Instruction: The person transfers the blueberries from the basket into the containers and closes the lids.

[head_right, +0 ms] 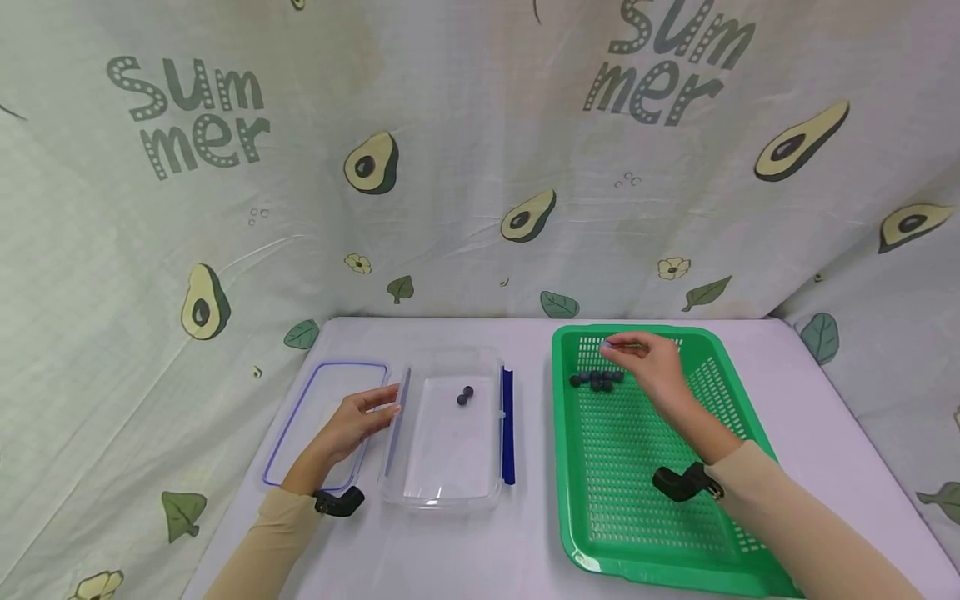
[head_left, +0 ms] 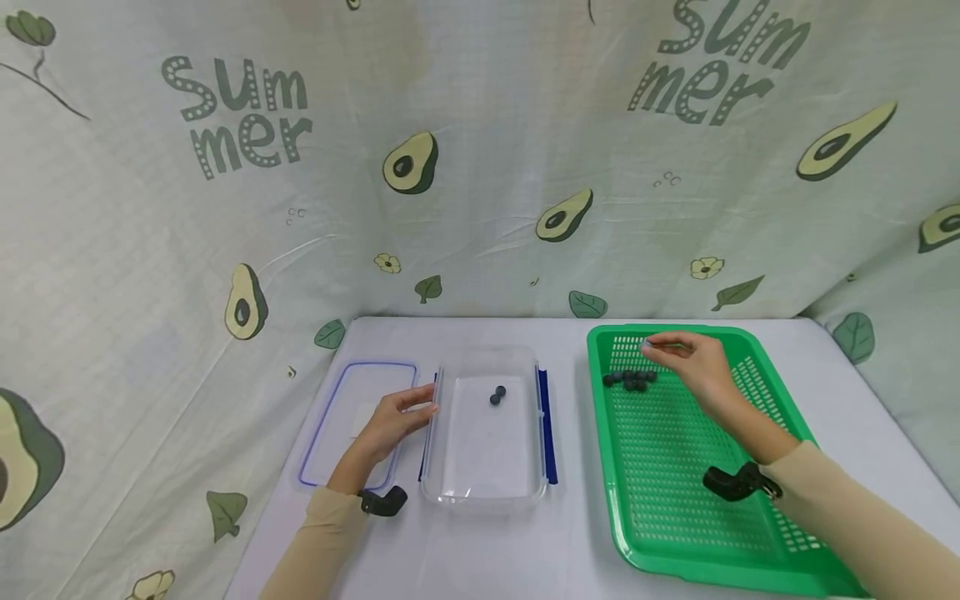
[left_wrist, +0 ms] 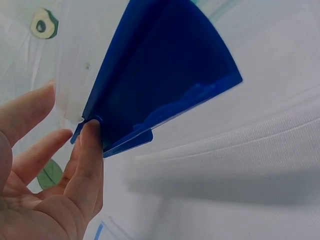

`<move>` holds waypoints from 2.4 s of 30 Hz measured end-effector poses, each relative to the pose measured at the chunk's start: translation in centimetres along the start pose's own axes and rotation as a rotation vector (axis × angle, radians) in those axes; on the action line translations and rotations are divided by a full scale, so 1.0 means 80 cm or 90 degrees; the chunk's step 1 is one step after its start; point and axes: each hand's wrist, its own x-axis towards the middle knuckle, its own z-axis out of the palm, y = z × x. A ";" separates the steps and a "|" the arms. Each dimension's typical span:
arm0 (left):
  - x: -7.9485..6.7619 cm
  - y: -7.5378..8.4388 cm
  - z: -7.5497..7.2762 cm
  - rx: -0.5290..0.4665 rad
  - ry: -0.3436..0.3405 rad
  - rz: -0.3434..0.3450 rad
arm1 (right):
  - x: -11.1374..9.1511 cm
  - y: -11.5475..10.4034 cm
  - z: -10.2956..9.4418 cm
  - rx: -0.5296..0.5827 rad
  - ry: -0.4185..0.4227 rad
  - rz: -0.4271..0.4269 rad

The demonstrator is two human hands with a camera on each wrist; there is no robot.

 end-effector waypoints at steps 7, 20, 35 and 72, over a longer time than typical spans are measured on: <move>0.003 -0.002 0.000 -0.005 -0.005 0.007 | 0.006 -0.016 0.006 0.039 -0.034 -0.004; 0.000 0.000 0.002 -0.013 0.005 0.003 | 0.014 -0.039 0.023 0.065 -0.066 -0.031; -0.003 -0.002 -0.001 0.000 -0.001 0.011 | 0.018 -0.064 0.052 0.065 -0.108 -0.027; -0.004 0.002 -0.003 0.005 -0.011 0.026 | 0.047 -0.101 0.151 0.102 -0.178 -0.049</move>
